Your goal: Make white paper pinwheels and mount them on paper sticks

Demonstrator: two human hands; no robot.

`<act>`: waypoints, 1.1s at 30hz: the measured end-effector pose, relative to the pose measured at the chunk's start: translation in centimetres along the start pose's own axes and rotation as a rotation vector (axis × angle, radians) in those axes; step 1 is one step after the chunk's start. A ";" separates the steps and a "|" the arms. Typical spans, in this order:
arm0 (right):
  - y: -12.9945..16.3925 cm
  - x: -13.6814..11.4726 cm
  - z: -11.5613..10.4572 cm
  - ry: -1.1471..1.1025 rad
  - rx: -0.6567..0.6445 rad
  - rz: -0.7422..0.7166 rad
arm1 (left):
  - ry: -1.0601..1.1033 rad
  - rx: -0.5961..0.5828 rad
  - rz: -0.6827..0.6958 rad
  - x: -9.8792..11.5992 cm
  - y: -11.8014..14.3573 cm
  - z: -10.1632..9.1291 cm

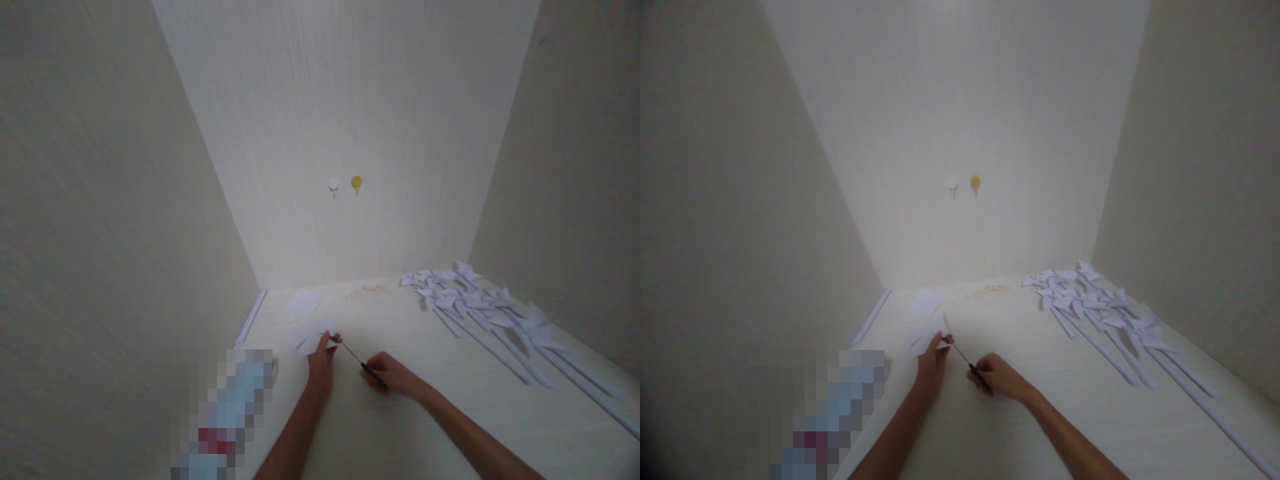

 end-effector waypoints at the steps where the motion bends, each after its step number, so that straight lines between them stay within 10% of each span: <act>1: 0.0 0.0 0.0 -0.002 0.000 0.000 | 0.003 0.001 -0.003 0.0 0.0 0.0; 21: -0.4 0.0 -0.3 0.007 0.112 -0.045 | 0.087 0.112 -0.059 -0.6 -0.5 -0.6; 33: -0.6 0.6 -2.4 -0.585 0.434 -0.068 | -0.300 -0.339 -0.054 0.1 1.4 1.1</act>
Point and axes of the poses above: each hand's wrist, its own y-axis away from the middle knuckle, its own z-axis out of the palm, x = y × z, the point moved 3 cm from there along -y, towards the middle knuckle, and after that the axes turned 14 degrees about z, right-handed, at the moved point
